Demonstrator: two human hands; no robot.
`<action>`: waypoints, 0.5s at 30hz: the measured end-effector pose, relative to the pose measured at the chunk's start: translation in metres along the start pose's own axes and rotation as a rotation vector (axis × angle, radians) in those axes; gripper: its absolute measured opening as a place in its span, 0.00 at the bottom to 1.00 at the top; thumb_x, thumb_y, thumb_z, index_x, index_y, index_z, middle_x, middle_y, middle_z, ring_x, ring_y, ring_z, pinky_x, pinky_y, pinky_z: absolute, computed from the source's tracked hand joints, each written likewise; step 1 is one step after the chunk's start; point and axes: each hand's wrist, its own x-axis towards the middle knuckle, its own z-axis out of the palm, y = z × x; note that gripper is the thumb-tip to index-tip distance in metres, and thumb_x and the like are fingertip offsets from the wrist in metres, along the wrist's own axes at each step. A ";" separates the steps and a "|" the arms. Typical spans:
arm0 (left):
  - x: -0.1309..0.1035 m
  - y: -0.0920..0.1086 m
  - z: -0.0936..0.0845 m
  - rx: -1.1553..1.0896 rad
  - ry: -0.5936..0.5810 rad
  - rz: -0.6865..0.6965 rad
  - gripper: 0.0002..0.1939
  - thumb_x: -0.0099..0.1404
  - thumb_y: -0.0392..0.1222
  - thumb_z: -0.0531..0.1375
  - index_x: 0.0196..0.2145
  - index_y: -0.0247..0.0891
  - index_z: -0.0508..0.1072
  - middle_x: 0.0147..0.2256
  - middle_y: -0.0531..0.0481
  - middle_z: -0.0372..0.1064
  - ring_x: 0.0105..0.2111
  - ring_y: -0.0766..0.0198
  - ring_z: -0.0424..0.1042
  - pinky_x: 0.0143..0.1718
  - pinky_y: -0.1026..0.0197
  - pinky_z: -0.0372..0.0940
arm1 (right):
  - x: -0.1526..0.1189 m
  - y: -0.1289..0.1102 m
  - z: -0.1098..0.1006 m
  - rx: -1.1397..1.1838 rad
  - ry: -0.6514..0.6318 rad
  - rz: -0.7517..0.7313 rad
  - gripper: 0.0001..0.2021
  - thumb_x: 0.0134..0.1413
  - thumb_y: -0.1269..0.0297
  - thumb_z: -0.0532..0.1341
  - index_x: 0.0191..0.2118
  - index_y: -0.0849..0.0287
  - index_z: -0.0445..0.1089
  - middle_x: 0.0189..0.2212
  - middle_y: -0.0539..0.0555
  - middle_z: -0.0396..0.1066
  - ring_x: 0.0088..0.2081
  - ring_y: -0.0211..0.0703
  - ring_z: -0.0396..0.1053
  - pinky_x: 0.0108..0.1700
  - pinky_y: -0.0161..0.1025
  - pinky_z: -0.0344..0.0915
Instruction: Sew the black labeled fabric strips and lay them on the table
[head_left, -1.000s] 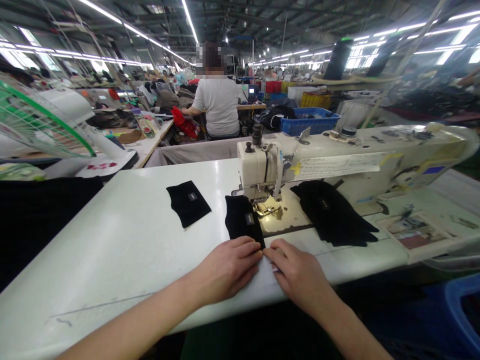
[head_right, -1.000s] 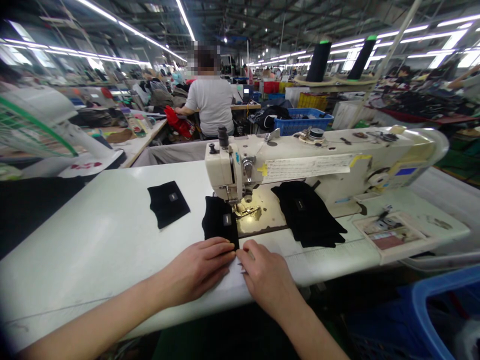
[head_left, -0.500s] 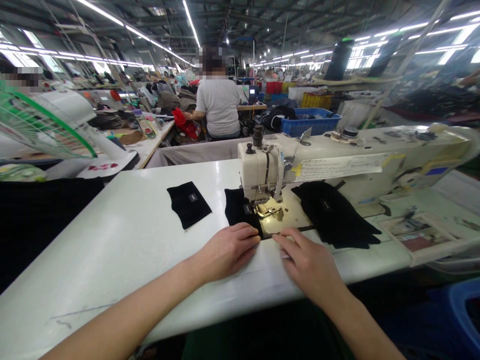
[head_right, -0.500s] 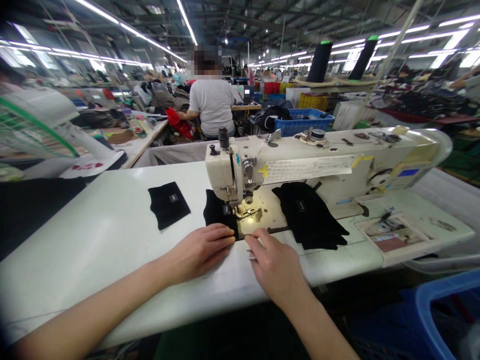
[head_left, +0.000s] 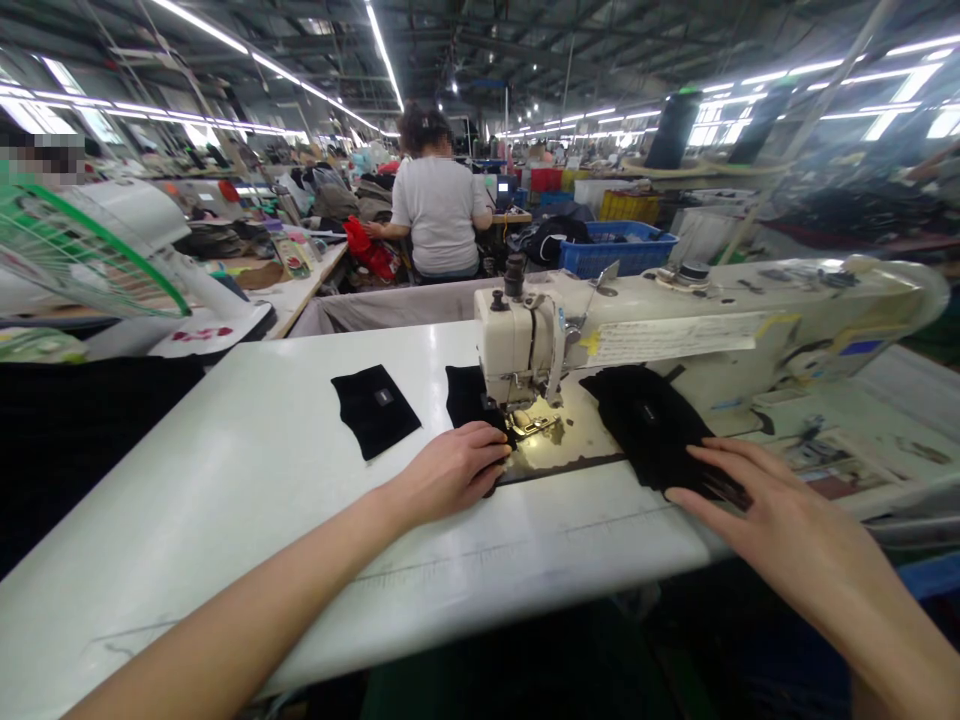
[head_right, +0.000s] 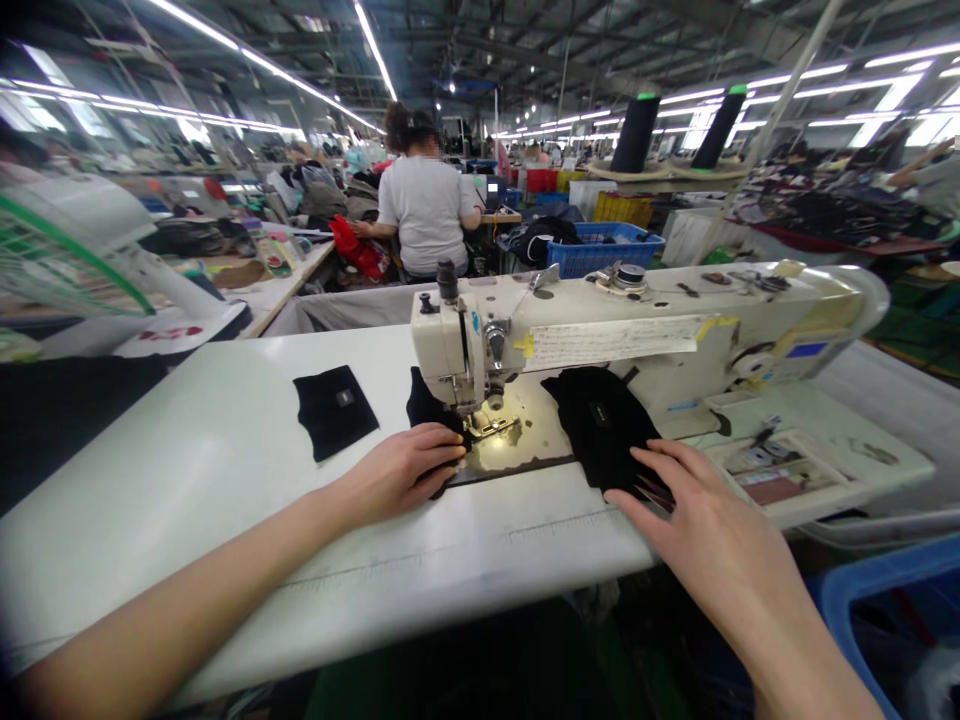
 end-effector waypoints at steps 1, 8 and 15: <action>0.001 -0.002 0.000 0.004 -0.001 -0.004 0.14 0.73 0.38 0.53 0.49 0.34 0.77 0.48 0.39 0.74 0.49 0.53 0.72 0.50 0.51 0.72 | -0.001 0.004 0.001 0.011 -0.025 -0.007 0.28 0.62 0.39 0.50 0.50 0.57 0.72 0.53 0.58 0.72 0.47 0.57 0.75 0.48 0.53 0.71; 0.006 -0.012 -0.002 0.022 -0.018 -0.027 0.16 0.73 0.39 0.52 0.50 0.33 0.76 0.48 0.39 0.73 0.49 0.53 0.72 0.51 0.50 0.72 | 0.002 0.017 -0.007 0.057 -0.094 -0.095 0.18 0.62 0.53 0.53 0.49 0.52 0.74 0.52 0.54 0.75 0.48 0.54 0.76 0.49 0.51 0.73; 0.011 -0.019 -0.004 0.022 -0.021 -0.039 0.15 0.73 0.38 0.53 0.50 0.31 0.75 0.49 0.38 0.72 0.50 0.54 0.71 0.54 0.50 0.70 | 0.005 0.017 -0.011 0.061 0.027 -0.122 0.18 0.63 0.55 0.50 0.46 0.53 0.75 0.46 0.53 0.78 0.43 0.53 0.78 0.46 0.51 0.74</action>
